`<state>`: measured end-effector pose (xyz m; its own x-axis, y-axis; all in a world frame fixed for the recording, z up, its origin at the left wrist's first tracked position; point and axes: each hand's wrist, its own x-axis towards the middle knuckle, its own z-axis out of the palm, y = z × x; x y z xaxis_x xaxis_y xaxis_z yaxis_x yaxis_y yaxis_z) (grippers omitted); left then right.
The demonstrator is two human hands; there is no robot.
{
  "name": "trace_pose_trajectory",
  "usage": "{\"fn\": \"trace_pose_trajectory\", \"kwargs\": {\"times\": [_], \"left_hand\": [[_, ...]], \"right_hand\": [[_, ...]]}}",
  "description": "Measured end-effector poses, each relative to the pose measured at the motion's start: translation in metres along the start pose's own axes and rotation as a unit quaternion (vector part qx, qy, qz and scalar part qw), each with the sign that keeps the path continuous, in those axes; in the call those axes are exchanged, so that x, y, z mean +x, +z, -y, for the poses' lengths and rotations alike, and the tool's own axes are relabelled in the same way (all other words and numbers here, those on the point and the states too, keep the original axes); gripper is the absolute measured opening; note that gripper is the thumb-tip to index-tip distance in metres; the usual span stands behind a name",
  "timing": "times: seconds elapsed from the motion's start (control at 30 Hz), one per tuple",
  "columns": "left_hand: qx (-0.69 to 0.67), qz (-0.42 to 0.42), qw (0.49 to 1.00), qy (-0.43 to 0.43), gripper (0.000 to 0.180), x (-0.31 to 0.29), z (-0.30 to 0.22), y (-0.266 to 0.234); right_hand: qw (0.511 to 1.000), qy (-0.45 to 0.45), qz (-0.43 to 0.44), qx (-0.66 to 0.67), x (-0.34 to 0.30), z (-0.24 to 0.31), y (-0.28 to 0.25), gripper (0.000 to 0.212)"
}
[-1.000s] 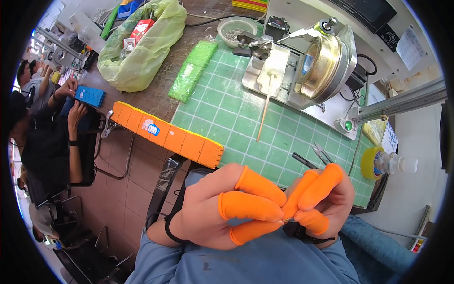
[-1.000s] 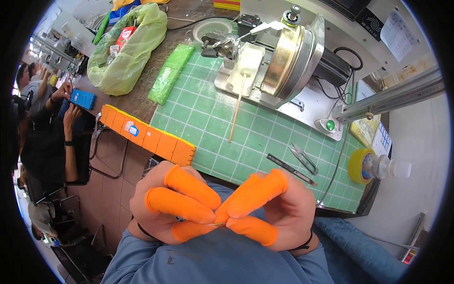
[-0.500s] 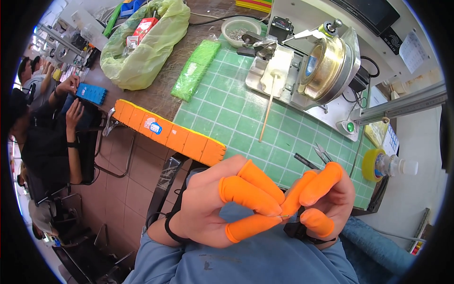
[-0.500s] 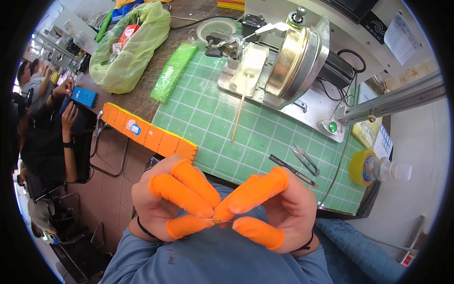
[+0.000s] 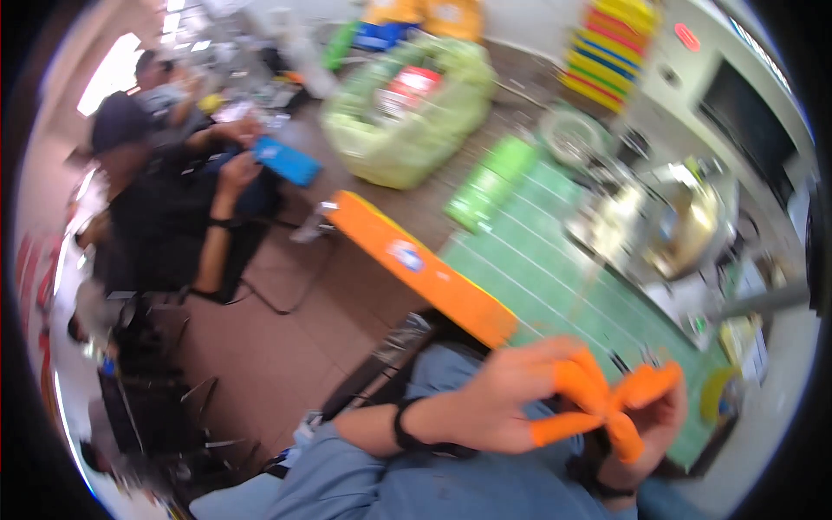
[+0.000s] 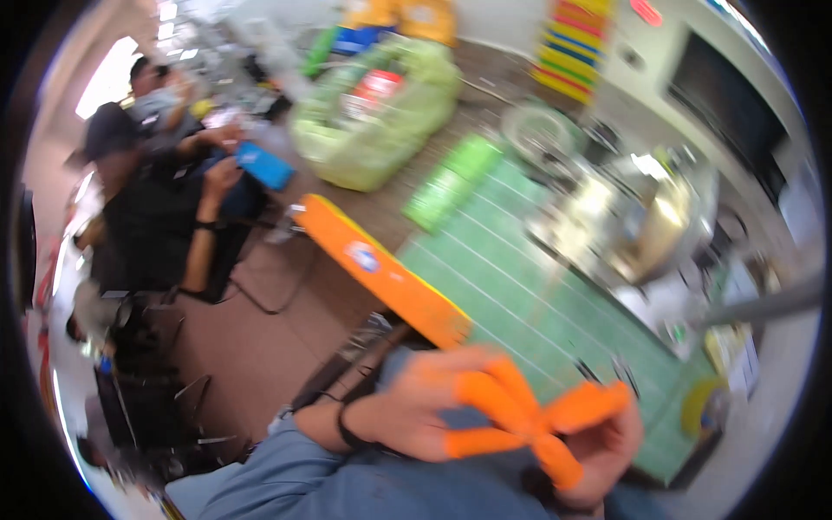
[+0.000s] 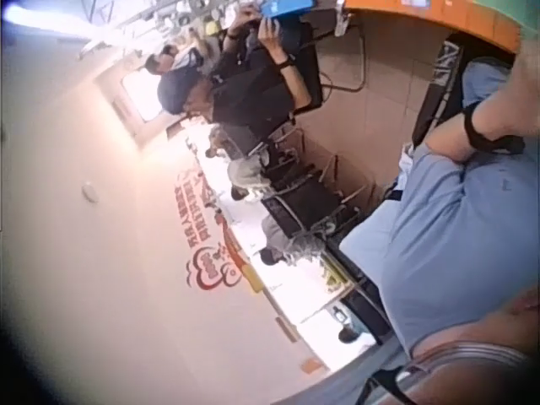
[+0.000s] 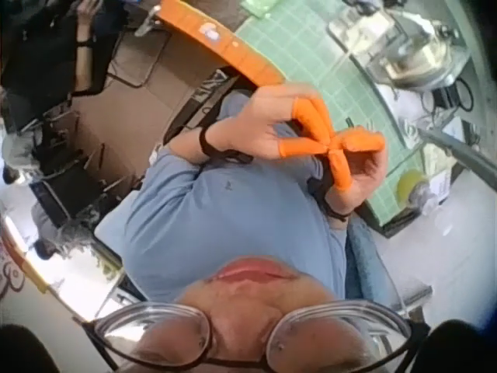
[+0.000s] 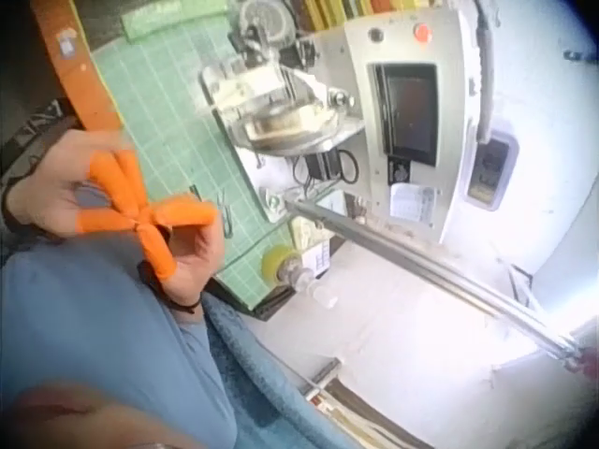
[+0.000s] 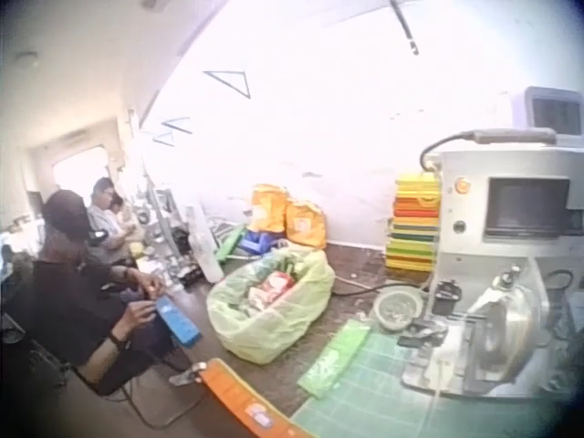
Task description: Assemble small electronic or mechanical components using a precision rotating machine, tweezers, and liquid adhesive.
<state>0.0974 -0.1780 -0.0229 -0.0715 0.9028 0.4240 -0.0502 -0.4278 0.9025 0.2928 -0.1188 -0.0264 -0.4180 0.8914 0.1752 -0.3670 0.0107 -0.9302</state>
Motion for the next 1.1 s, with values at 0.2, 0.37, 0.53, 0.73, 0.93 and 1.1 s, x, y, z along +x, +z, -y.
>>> {"fn": "trace_pose_trajectory", "kwargs": {"times": [0.2, 0.37, 0.53, 0.73, 0.93, 1.1], "left_hand": [[0.014, 0.006, 1.0, 0.01, 0.018, -0.011, 0.007, 0.007], [0.022, -0.004, 1.0, 0.008, 0.021, -0.021, -0.012, -0.007], [0.093, -0.082, 0.979, 0.162, 0.027, -0.017, -0.083, -0.055], [0.067, -0.027, 0.916, 0.395, 0.022, -0.03, -0.174, -0.036], [0.035, 0.138, 0.915, 0.377, 0.042, -0.024, -0.183, -0.061], [0.047, 0.119, 0.907, 0.402, 0.049, -0.024, -0.183, -0.053]], "right_hand": [[0.997, 0.018, 0.055, -0.059, 0.001, 0.01, -0.004, 0.024], [0.991, -0.004, 0.104, -0.084, 0.004, 0.015, 0.01, 0.026], [0.991, 0.001, 0.112, -0.069, 0.006, 0.008, 0.011, 0.027], [0.99, -0.009, 0.119, -0.071, 0.005, -0.002, 0.003, 0.027], [0.992, 0.016, 0.113, -0.059, -0.003, -0.001, 0.01, 0.025], [0.991, 0.011, 0.107, -0.08, -0.009, 0.004, 0.013, 0.024]]}}
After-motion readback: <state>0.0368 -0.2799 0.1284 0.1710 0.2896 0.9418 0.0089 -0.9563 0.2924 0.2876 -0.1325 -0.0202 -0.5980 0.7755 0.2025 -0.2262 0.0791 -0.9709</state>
